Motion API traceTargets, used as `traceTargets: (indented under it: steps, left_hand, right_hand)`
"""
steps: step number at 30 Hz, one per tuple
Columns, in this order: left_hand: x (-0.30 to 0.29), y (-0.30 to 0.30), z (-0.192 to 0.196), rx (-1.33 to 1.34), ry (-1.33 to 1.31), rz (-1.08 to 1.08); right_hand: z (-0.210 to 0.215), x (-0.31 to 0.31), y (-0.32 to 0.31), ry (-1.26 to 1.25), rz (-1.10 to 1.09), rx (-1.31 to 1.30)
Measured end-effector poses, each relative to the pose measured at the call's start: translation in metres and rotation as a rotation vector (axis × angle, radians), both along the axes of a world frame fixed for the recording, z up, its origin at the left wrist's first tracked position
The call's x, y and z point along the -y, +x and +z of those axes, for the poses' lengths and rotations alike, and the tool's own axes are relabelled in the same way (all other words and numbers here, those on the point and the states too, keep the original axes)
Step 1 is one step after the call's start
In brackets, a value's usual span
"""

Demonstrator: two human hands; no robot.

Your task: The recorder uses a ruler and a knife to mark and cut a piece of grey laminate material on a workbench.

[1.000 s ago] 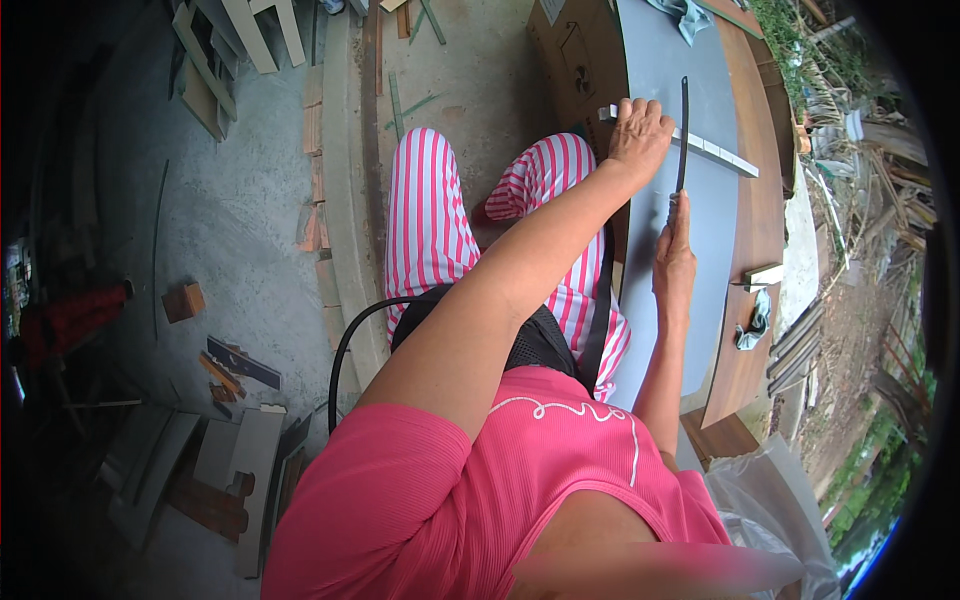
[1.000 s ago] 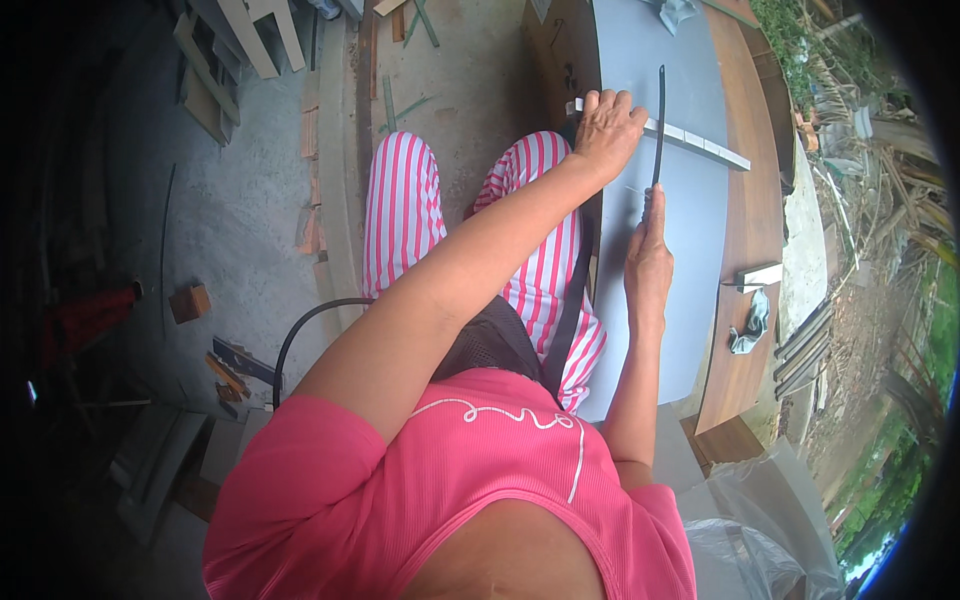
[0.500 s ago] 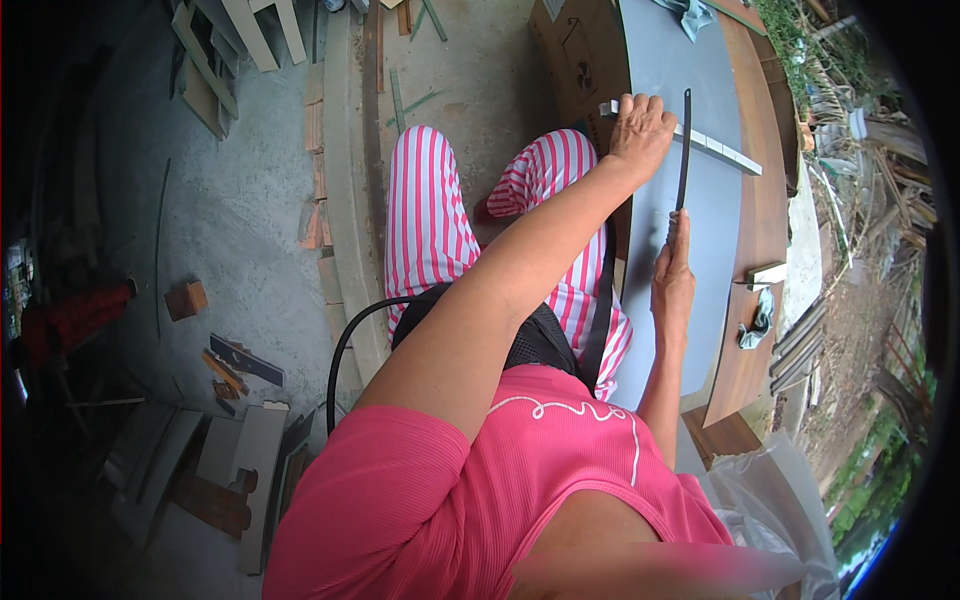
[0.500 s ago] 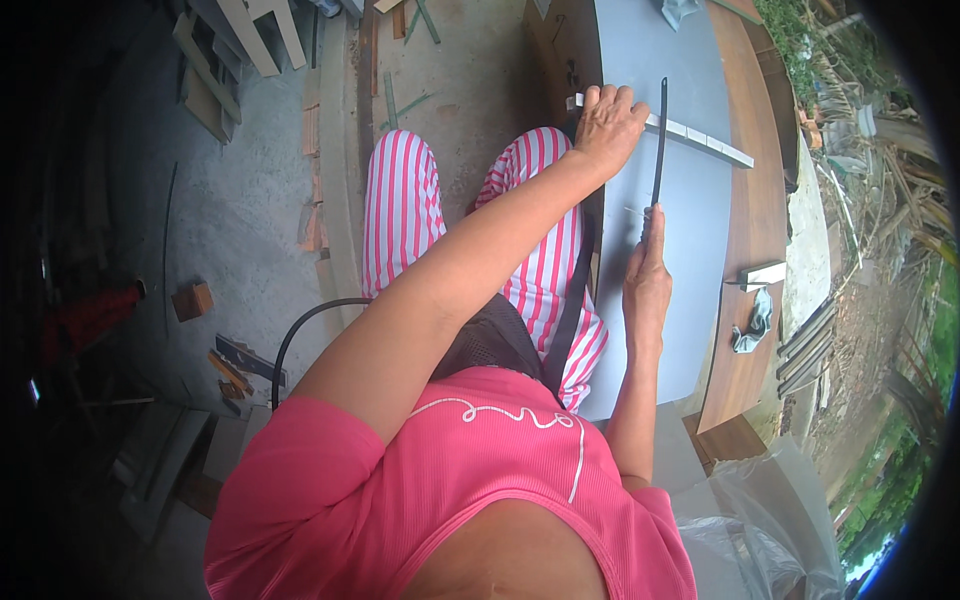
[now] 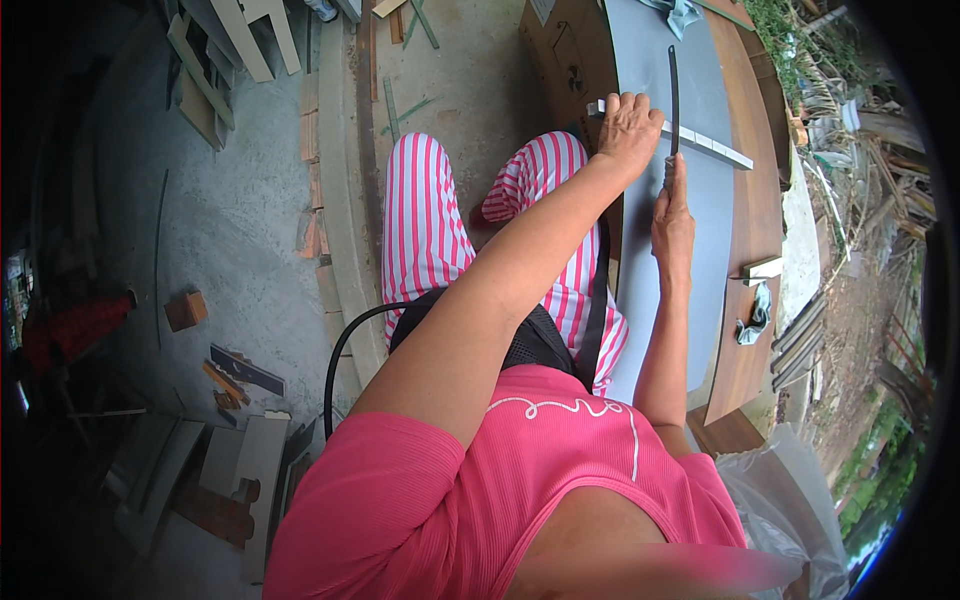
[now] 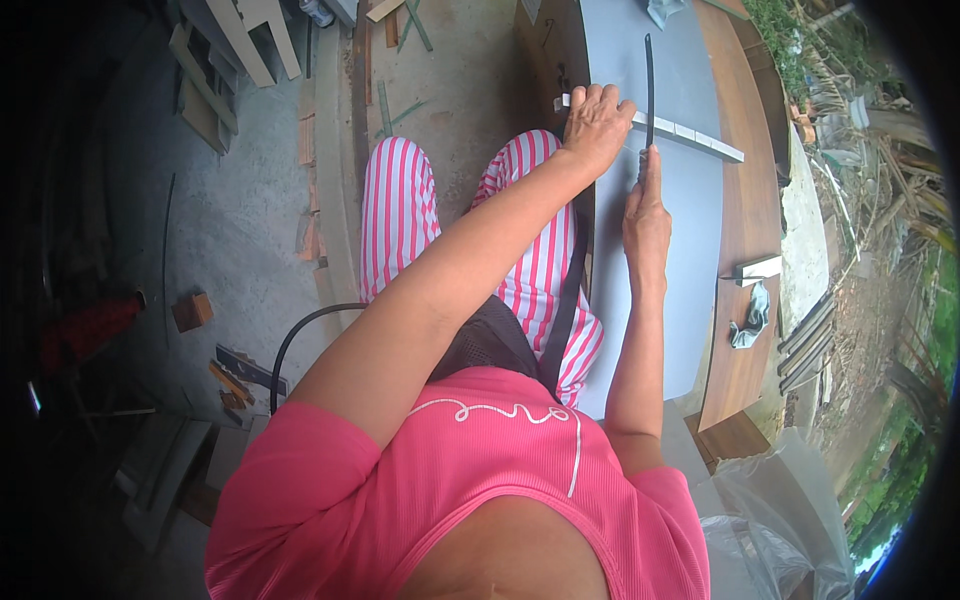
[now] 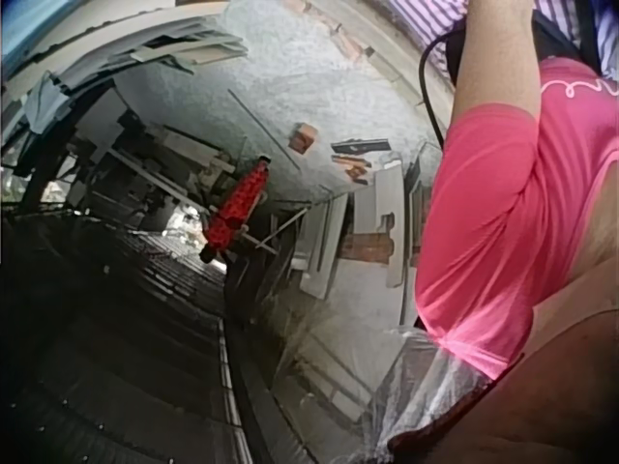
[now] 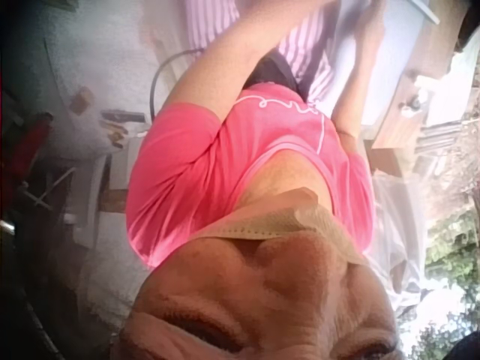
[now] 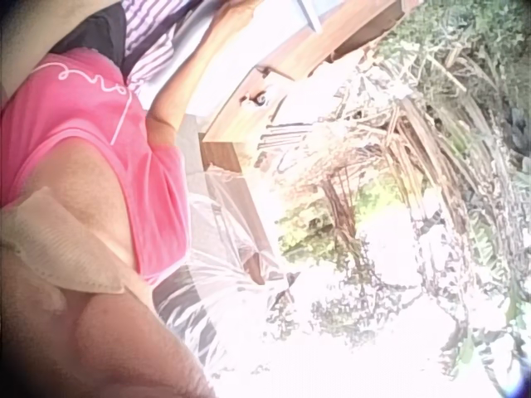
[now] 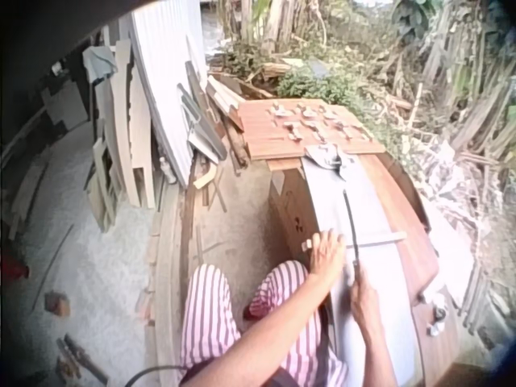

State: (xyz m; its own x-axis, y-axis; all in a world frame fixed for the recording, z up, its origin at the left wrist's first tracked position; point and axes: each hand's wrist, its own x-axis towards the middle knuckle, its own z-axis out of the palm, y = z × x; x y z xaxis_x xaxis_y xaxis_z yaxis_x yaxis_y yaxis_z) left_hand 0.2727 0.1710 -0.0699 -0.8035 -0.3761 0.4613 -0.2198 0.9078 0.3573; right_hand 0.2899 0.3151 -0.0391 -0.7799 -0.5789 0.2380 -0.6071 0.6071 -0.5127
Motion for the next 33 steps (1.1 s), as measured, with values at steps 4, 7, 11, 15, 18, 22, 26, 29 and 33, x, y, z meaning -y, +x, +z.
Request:
traceTargets:
  steps: [4,7,11,15,18,22,26,29,33]
  left_hand:
    - [0.001,0.0,-0.004,-0.007,0.012,0.004]
    - [0.002,-0.001,-0.006,-0.017,0.008,0.001]
    - [0.001,-0.002,-0.004,-0.017,0.006,-0.014]
    - [0.008,0.003,-0.004,-0.011,-0.039,-0.046]
    - [0.017,0.011,-0.001,-0.022,-0.005,-0.056]
    - [0.022,0.017,0.002,0.035,0.049,-0.045]
    - [0.021,0.009,-0.002,0.053,0.063,-0.014]
    - [0.014,0.001,-0.002,0.071,0.081,-0.016]
    - [0.005,-0.003,0.0,0.07,0.074,-0.024]
  right_hand:
    - [0.009,-0.019,0.031,0.165,-0.117,0.221]
    - [0.014,-0.026,0.043,0.215,-0.171,0.335]
    - [0.007,-0.029,0.045,0.135,-0.119,0.191]
    - [0.005,-0.028,0.045,0.125,-0.127,0.202]
    - [0.011,-0.028,0.044,0.181,-0.174,0.277]
    - [0.013,-0.029,0.043,0.166,-0.183,0.298]
    - [0.015,-0.032,0.039,0.114,-0.168,0.297]
    - [0.018,-0.036,0.034,0.128,-0.187,0.334]
    - [0.023,-0.038,0.03,0.187,-0.241,0.424]
